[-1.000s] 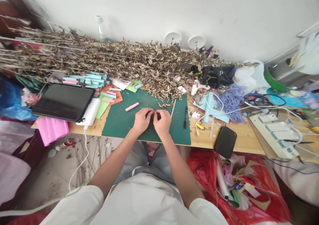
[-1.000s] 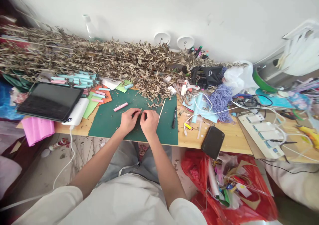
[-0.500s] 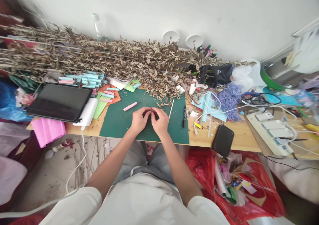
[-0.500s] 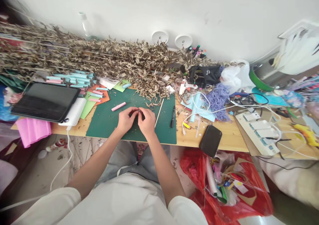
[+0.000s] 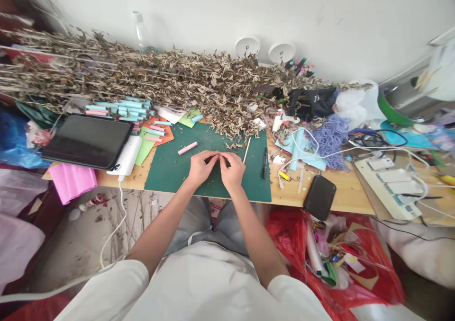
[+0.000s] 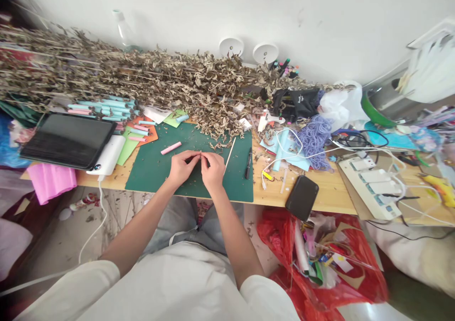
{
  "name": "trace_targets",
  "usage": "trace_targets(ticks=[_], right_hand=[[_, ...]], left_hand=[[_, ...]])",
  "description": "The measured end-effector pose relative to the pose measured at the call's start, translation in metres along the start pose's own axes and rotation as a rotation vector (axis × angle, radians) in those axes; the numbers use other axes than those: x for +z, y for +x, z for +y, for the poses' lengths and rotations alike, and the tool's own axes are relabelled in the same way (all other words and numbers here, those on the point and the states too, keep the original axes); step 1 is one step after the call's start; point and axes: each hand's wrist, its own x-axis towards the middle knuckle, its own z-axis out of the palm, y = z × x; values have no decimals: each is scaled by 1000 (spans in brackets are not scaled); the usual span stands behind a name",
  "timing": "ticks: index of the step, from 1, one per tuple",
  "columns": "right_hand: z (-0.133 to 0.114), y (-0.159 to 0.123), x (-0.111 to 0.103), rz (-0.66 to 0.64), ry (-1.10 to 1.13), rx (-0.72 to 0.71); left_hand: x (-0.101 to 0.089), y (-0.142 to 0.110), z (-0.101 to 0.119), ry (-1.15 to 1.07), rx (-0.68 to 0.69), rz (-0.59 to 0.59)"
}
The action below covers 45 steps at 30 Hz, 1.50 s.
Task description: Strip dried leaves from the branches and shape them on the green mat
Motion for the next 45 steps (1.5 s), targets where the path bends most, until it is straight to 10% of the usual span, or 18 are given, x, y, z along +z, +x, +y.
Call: trace_targets(ticks=[45], right_hand=[[-3, 1, 0, -115, -37, 54]], left_hand=[[2, 0, -6, 17, -66, -16]])
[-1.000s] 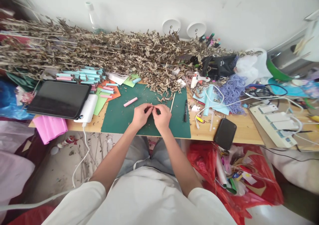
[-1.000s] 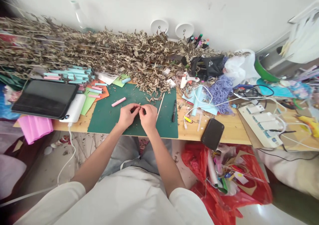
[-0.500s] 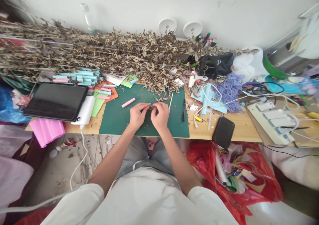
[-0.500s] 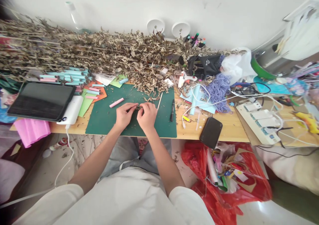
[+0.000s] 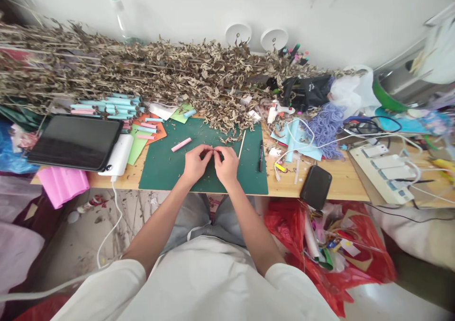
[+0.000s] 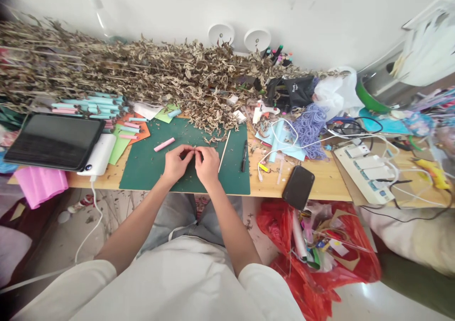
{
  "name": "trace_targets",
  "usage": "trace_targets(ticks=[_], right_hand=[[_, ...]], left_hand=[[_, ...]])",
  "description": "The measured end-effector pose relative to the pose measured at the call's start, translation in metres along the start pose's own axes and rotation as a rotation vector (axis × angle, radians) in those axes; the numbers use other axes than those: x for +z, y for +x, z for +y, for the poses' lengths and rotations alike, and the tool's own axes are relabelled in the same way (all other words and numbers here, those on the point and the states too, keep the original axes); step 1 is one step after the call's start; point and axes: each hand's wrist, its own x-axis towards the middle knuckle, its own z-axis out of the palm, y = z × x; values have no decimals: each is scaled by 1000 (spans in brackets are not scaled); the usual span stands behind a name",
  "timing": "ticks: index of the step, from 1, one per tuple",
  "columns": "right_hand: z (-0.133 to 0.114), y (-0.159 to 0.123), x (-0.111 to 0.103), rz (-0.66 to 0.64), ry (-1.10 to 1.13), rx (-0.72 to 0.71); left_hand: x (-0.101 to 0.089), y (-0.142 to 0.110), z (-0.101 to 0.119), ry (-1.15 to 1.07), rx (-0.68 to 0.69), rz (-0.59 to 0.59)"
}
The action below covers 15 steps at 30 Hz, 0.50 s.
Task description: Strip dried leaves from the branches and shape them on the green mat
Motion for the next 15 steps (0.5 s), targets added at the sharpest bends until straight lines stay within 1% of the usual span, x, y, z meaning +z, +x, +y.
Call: trace_targets(ticks=[3, 6, 11, 15], right_hand=[[1, -1, 1, -20, -47, 1], [4, -2, 2, -1, -64, 22], [5, -2, 0, 74, -20, 50], [1, -1, -1, 66, 16, 26]], left_hand=[[0, -1, 3, 26, 26, -19], [1, -2, 4, 41, 46, -10], [0, 0, 4, 48, -6, 40], [-2, 1, 3, 29, 48, 32]])
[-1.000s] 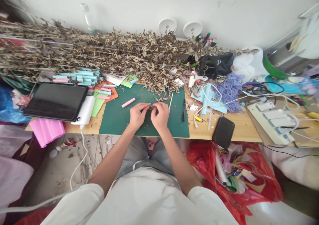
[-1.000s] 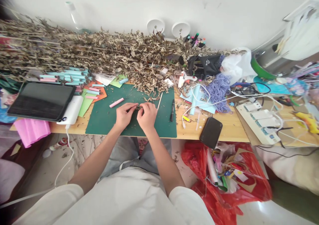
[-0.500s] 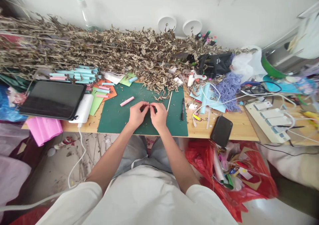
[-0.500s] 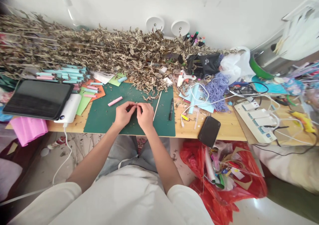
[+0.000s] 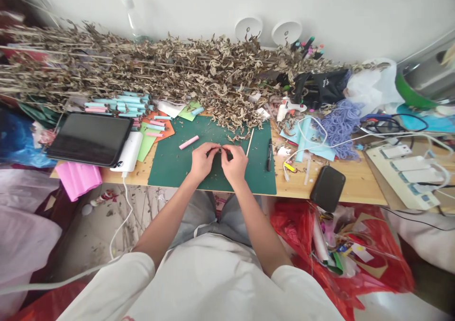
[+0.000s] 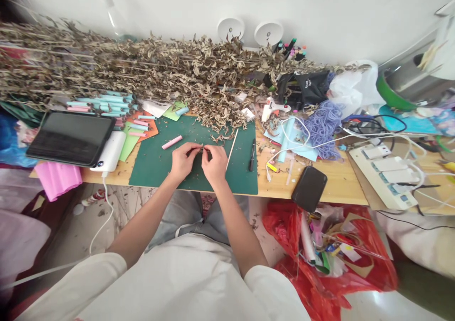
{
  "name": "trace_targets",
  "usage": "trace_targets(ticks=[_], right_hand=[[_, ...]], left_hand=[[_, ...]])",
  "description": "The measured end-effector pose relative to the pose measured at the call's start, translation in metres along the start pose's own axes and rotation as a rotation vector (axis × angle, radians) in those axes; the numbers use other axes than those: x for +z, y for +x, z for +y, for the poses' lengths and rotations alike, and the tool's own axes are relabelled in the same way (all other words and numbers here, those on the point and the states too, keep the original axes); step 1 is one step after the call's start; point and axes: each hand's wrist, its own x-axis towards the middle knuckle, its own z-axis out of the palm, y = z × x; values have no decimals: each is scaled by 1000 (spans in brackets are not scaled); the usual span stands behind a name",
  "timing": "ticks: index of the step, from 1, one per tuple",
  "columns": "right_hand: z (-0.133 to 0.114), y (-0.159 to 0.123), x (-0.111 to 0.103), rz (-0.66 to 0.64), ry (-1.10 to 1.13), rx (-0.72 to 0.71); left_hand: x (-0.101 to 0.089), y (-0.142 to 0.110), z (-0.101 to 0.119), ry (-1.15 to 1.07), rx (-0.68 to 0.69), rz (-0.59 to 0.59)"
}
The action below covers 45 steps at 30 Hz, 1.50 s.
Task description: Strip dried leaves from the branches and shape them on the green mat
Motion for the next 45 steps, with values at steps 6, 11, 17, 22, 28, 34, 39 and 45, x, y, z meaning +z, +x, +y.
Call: trace_targets(ticks=[6, 11, 17, 22, 28, 34, 39, 45], right_hand=[[-1, 0, 0, -44, 10, -15], [1, 0, 0, -39, -13, -10], [1, -1, 0, -11, -38, -13], [2, -2, 1, 17, -85, -3], [2, -2, 0, 10, -50, 4], [0, 0, -1, -54, 12, -72], [0, 1, 0, -51, 33, -68], [0, 1, -1, 10, 41, -88]], left_hand=[[1, -1, 0, -20, -16, -8], [2, -2, 2, 1, -67, -29], [1, -2, 4, 12, -15, -42], [1, -3, 2, -7, -46, -11], [3, -2, -1, -59, -127, 17], [4, -1, -6, -109, -147, 18], [3, -1, -7, -131, -175, 10], [0, -2, -6, -80, -70, -2]])
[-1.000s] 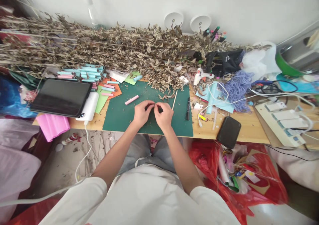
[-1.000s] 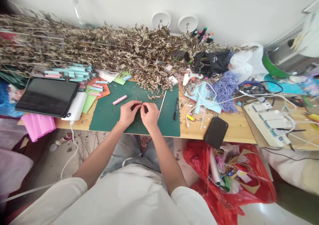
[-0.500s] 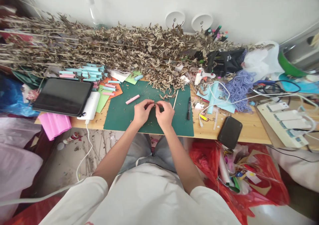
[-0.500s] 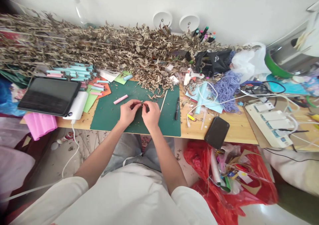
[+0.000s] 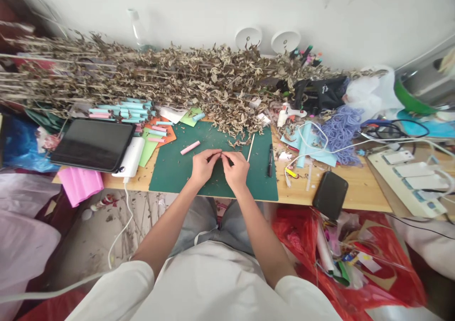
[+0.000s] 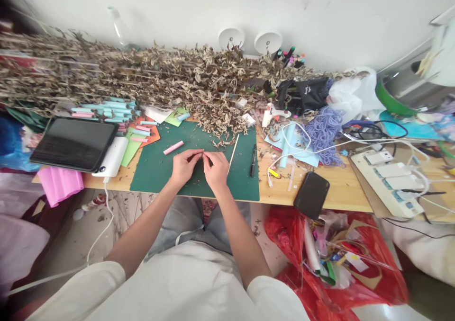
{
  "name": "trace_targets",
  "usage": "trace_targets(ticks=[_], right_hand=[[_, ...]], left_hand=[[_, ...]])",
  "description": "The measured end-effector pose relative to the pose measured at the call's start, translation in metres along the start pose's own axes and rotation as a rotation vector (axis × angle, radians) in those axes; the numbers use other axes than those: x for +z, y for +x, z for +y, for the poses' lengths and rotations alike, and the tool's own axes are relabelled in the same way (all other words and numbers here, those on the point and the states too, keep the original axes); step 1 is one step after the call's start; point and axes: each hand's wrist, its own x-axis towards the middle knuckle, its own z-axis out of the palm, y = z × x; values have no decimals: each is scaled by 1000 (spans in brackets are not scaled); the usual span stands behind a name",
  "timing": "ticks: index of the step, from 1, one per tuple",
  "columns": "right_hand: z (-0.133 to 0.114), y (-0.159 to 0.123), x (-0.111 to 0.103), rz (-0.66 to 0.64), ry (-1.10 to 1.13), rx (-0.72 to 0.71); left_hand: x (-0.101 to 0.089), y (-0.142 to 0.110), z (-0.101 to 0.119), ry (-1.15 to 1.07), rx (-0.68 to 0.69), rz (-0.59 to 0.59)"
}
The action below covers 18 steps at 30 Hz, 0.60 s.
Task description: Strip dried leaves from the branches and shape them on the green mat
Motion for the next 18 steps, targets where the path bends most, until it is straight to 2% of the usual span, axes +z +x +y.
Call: trace_targets(ticks=[10, 18], right_hand=[[-1, -2, 1, 24, -51, 14], [2, -2, 3, 51, -88, 72]], left_hand=[[2, -1, 3, 20, -30, -35], [-1, 2, 0, 85, 109, -5]])
